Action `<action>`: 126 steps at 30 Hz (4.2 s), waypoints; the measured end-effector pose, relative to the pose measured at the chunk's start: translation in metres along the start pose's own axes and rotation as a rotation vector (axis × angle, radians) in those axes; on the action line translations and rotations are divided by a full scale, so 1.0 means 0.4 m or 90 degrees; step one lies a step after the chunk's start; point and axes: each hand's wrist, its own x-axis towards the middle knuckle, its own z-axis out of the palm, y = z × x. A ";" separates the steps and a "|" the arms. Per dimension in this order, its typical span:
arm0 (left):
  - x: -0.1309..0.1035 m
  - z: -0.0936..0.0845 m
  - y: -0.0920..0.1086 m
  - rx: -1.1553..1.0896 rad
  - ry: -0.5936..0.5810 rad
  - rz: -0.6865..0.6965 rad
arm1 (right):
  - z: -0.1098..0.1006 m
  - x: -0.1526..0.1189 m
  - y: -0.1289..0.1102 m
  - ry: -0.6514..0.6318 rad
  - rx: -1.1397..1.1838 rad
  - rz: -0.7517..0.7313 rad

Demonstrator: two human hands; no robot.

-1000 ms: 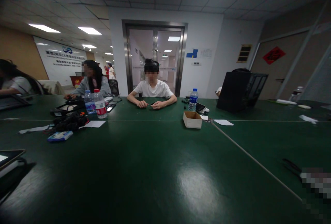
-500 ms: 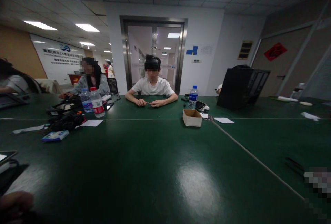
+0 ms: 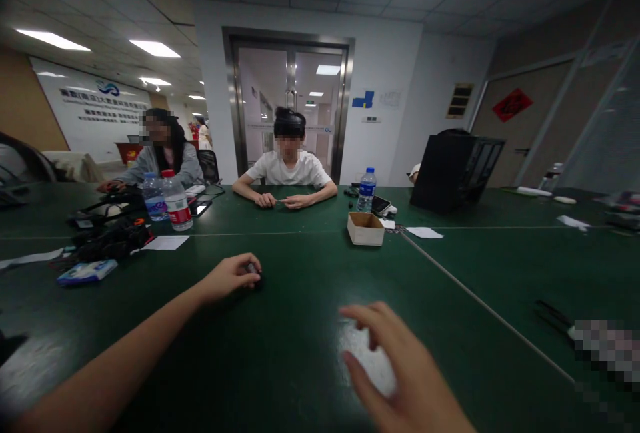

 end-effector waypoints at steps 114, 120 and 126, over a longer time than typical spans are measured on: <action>0.179 0.117 -0.068 -0.131 0.326 -0.072 | 0.453 0.443 0.153 0.035 0.407 0.062; 0.187 0.115 -0.078 -0.207 0.307 -0.034 | 0.457 0.445 0.163 0.024 0.431 0.095; 0.176 0.108 -0.068 -0.330 0.253 0.034 | 0.466 0.452 0.185 -0.008 0.564 0.155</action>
